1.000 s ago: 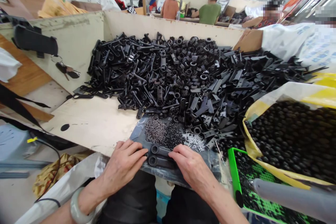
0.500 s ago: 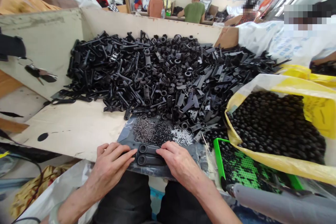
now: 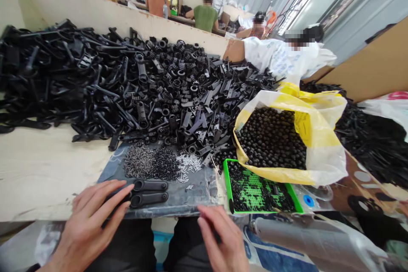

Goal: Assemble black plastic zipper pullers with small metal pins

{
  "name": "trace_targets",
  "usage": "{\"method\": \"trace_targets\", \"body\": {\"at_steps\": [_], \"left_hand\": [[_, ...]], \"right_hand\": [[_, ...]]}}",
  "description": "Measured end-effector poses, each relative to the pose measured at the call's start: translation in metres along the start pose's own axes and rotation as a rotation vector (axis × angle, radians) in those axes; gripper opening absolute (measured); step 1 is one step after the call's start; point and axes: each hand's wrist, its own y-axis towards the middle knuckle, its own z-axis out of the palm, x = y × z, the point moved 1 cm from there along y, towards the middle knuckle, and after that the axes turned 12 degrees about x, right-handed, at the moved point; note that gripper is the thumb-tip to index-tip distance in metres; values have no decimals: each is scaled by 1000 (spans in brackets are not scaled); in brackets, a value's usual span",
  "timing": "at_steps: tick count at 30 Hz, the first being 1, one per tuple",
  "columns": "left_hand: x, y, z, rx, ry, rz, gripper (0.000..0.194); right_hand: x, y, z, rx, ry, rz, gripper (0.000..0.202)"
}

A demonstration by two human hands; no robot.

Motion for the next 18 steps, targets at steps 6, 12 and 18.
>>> {"method": "trace_targets", "body": {"at_steps": [6, 12, 18], "left_hand": [[-38, 28, 21, 53, -29, 126, 36], [-45, 25, 46, 130, 30, 93, 35], [-44, 19, 46, 87, -34, 70, 46]], "right_hand": [[-3, 12, 7, -42, 5, 20, 19], [-10, 56, 4, 2, -77, -88, 25], [-10, 102, -7, 9, -88, -122, 20]]}}
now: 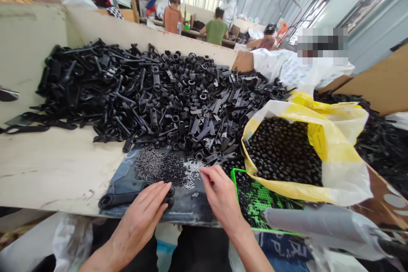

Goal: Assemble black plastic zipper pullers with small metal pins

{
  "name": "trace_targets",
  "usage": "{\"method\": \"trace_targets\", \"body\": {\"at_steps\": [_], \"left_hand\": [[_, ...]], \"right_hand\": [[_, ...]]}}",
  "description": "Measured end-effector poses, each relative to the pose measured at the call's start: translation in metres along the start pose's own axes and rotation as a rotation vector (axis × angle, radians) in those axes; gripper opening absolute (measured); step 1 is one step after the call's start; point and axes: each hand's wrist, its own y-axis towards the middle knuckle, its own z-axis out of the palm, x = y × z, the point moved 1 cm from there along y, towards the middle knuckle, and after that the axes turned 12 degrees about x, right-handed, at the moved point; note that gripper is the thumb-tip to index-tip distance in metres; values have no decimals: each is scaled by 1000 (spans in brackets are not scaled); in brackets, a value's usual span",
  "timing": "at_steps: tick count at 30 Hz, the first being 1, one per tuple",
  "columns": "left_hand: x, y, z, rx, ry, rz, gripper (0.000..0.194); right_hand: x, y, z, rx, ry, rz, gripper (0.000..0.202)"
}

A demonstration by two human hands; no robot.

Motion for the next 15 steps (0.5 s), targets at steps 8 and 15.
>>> {"method": "trace_targets", "body": {"at_steps": [8, 15], "left_hand": [[-5, -1, -9, 33, 45, -32, 50], [23, 10, -54, -146, 108, -80, 38]], "right_hand": [[13, 87, 29, 66, -165, -125, 20], [21, 124, 56, 85, -457, -99, 23]]}}
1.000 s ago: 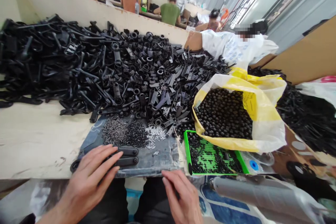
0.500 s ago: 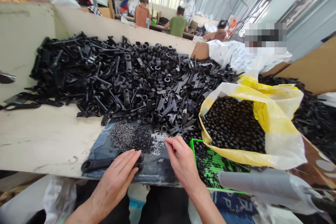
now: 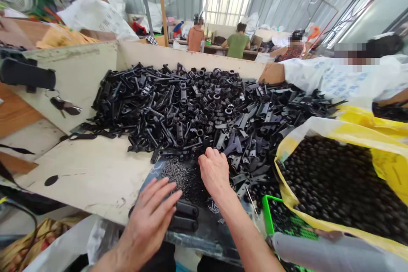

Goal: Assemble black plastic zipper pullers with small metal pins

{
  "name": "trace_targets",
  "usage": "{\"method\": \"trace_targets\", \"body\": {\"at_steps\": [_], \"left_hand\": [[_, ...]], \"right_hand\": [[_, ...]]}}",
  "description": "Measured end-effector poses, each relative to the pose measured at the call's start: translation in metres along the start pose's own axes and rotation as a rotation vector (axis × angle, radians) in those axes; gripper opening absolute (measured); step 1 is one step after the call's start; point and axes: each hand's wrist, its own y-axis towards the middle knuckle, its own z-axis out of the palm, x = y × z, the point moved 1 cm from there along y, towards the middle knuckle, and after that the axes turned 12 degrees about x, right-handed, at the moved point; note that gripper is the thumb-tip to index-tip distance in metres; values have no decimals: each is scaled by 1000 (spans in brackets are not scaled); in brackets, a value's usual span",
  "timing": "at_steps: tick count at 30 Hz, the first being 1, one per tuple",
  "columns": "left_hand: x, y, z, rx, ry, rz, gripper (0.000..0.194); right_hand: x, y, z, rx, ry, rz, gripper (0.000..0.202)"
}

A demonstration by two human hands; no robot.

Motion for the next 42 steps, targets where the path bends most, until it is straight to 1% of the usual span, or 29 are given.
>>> {"method": "trace_targets", "body": {"at_steps": [2, 4, 6, 8, 11, 14, 18, 20, 24, 29, 32, 35, 38, 40, 42], "left_hand": [[23, 13, -10, -3, -5, -69, 27], [45, 28, -15, 69, -6, -130, 18], [62, 44, -14, 164, 13, -170, 14], [73, 58, -8, 225, 37, -186, 13], [77, 77, 5, 269, 79, -202, 12], [74, 91, 17, 310, 136, -219, 12], [66, 104, 25, 351, 190, -241, 17], [64, 108, 27, 370, 200, -247, 18], [63, 111, 31, 403, 186, -259, 16], [70, 107, 34, 410, 110, -285, 10], [76, 107, 31, 401, 47, -291, 8], [80, 107, 18, 375, -33, -306, 6], [77, 100, -1, 335, -127, -349, 6], [70, 87, -13, 319, -187, -384, 5], [61, 67, -20, 299, -268, -418, 4]], "right_hand": [[4, 4, 0, -2, -47, 5, 20], [8, 9, 0, -3, -82, -4, 15], [12, 14, 1, 0, -112, -21, 8], [16, 19, 2, 0, -139, -31, 3], [18, 23, 5, -19, -168, -12, 3], [21, 22, 9, -44, -187, 21, 9], [24, 22, 14, -61, -199, 51, 15], [25, 23, 16, -62, -197, 49, 13], [25, 25, 19, -53, -183, 15, 7], [19, 17, 19, -42, -133, -41, 9], [16, 9, 18, -34, -88, -69, 11], [15, 6, 16, -40, -69, -45, 7], [19, 10, 17, -50, -72, 7, 3], [24, 16, 18, -45, -68, 29, 5], [28, 23, 19, -30, -49, 37, 7]]}}
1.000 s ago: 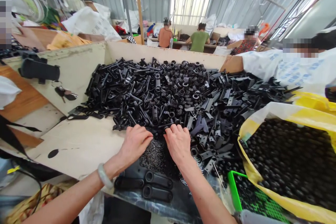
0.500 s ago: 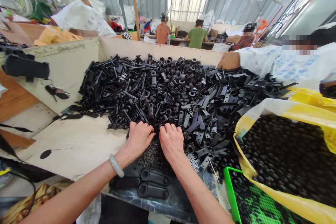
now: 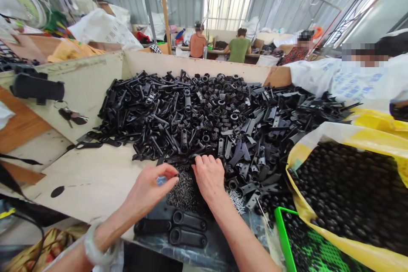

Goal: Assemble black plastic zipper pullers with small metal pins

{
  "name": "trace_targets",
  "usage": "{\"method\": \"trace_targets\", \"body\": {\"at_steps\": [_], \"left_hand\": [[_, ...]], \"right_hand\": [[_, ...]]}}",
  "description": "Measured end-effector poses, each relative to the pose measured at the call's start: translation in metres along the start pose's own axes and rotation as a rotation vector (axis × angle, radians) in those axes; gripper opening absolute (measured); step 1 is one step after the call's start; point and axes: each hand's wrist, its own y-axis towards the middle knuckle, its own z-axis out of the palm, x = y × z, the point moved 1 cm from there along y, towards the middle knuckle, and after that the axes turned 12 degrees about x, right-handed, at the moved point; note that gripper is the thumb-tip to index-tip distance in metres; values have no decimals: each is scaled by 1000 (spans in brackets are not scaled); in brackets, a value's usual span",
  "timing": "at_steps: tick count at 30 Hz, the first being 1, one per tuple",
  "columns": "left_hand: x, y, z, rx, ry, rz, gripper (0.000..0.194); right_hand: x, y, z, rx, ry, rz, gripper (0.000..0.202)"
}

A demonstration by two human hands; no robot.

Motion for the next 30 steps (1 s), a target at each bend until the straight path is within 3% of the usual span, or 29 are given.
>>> {"method": "trace_targets", "body": {"at_steps": [3, 7, 11, 13, 15, 19, 23, 26, 30], "left_hand": [[-2, -39, 12, -49, -186, 30, 14], [-16, -78, 32, -145, -268, 232, 21], [-31, -88, 52, -235, -137, 431, 22], [-33, -86, 63, -260, -29, 489, 24], [-30, -84, 75, -236, 52, 515, 27], [-21, -86, 92, -210, 108, 530, 32], [-18, -89, 96, -219, 99, 526, 29], [-19, -89, 95, -218, 96, 519, 30], [-19, -88, 95, -193, 92, 502, 28]], "right_hand": [[4, 6, -4, 26, 68, 4, 8], [2, -11, -23, 33, 245, -16, 16], [-1, -66, -40, 37, 471, -60, 20], [-3, -96, -39, 0, 825, 13, 14], [-3, -121, -32, -20, 940, 64, 9], [0, -145, -14, -40, 781, 24, 6], [0, -149, -10, -82, 563, -126, 22], [-5, -150, -12, -87, 548, -158, 24], [-10, -147, -17, -72, 650, -63, 18]]}}
